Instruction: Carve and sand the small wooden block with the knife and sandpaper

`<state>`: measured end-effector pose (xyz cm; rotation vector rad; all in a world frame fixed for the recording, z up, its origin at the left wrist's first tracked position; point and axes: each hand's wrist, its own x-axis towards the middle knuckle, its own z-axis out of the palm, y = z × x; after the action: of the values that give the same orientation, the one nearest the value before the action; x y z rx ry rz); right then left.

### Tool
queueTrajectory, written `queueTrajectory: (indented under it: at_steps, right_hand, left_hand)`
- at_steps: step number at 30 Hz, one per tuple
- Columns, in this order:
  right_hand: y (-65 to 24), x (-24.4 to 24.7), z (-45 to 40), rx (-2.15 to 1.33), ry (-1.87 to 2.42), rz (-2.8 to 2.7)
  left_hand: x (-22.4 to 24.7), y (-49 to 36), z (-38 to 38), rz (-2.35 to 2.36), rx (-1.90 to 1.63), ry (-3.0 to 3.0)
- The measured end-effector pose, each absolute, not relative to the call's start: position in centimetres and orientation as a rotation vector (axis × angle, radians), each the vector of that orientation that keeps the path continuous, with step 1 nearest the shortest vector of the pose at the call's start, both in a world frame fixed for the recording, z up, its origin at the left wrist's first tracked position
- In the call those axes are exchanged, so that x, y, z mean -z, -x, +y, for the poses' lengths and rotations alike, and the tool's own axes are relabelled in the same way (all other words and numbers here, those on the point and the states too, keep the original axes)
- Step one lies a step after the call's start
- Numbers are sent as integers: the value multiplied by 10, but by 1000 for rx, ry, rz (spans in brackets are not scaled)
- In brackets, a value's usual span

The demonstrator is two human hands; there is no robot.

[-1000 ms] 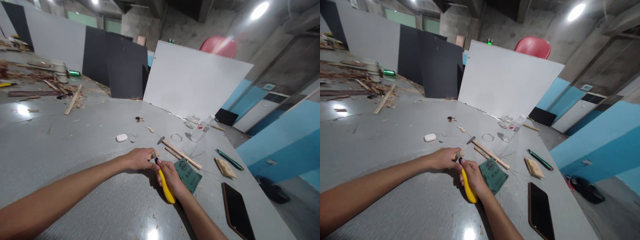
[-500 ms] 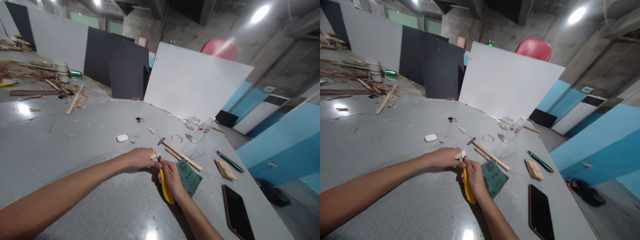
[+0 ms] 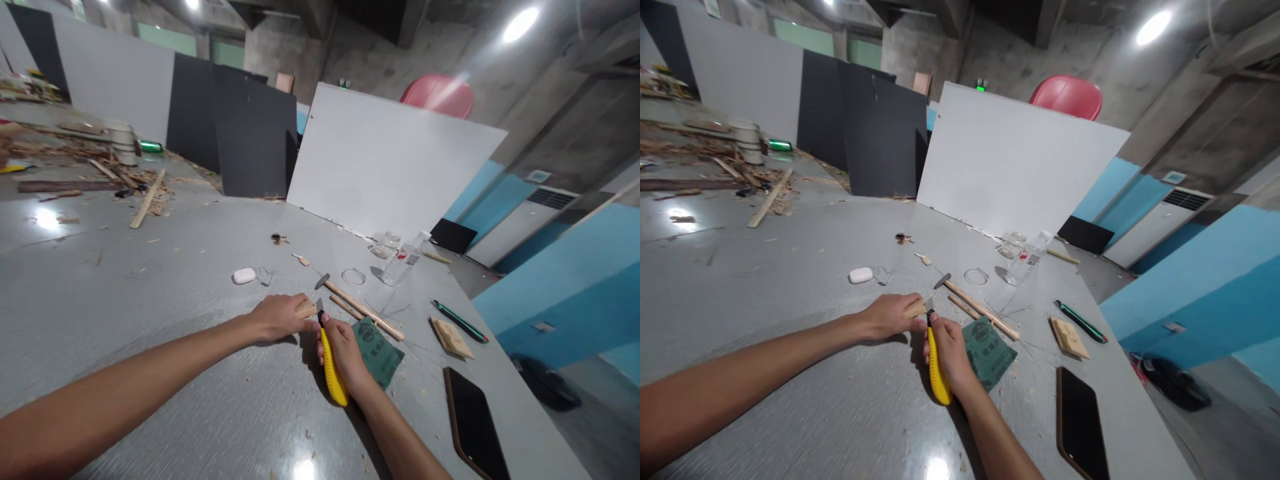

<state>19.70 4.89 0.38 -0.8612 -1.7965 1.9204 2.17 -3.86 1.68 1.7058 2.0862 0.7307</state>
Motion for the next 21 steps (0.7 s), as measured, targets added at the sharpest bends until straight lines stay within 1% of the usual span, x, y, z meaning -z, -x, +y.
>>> queueTrajectory:
  at_steps: [13, 21]
  right_hand:
    - [-205, -4, 49, -2063, 720, -1993]
    - [-203, -2, 53, -2055, 697, -1993]
  left_hand:
    - [-21, -18, -43, 1993, -728, -1771]
    - [-24, -20, -42, 1997, -715, -1779]
